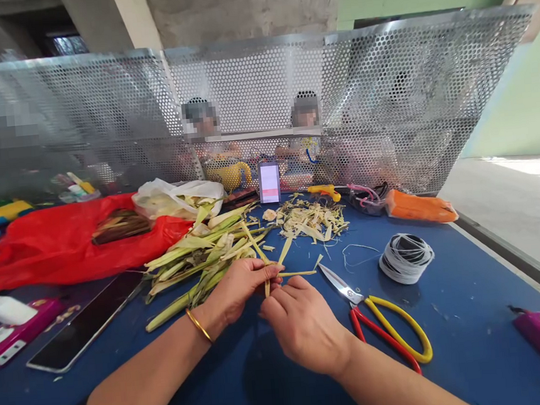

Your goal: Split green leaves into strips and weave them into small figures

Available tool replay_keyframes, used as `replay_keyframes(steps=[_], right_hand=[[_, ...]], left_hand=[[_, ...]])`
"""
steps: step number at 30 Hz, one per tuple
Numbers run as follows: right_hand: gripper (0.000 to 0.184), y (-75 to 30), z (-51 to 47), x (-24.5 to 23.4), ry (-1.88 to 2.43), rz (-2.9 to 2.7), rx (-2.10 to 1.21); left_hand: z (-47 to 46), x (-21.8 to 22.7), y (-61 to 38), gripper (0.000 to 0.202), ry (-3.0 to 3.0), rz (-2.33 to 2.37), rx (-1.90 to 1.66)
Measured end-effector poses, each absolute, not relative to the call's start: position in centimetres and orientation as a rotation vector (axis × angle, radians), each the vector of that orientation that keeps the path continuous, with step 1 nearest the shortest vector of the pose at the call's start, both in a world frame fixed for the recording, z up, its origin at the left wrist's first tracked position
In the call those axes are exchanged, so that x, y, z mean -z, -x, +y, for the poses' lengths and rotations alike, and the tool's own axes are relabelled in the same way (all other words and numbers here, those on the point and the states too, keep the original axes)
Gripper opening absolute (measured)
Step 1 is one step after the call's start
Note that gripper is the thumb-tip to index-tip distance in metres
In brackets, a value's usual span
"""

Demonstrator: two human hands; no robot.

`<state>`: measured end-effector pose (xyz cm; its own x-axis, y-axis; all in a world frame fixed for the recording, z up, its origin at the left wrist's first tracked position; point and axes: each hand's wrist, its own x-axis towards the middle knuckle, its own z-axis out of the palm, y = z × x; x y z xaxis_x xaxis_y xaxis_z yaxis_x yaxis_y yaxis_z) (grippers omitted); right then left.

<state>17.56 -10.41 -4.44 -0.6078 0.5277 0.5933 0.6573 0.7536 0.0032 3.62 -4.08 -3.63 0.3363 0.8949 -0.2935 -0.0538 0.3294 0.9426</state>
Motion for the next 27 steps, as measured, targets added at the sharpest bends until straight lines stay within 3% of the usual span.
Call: replay_keyframes(steps=[6, 15, 21, 27], right_hand=[[0.029, -17.4, -10.3, 4.5, 0.838, -2.461, 0.297], [0.028, -17.5, -10.3, 4.0, 0.702, -2.604, 0.174], [0.017, -19.5, -8.7, 2.7, 1.275, -2.228, 0.34], [0.026, -20.3, -8.1, 2.8, 1.376, -2.374, 0.263]], left_hand=[[-4.4, 3.1, -3.3, 0.021, -1.026, 1.044, -0.777], [-3.8, 4.3, -3.6, 0.02, -0.94, 1.046, -0.816], [-3.8, 3.6, -3.4, 0.022, -0.965, 1.019, -0.797], [-3.8, 3.9, -3.5, 0.033, -1.071, 1.074, -0.751]])
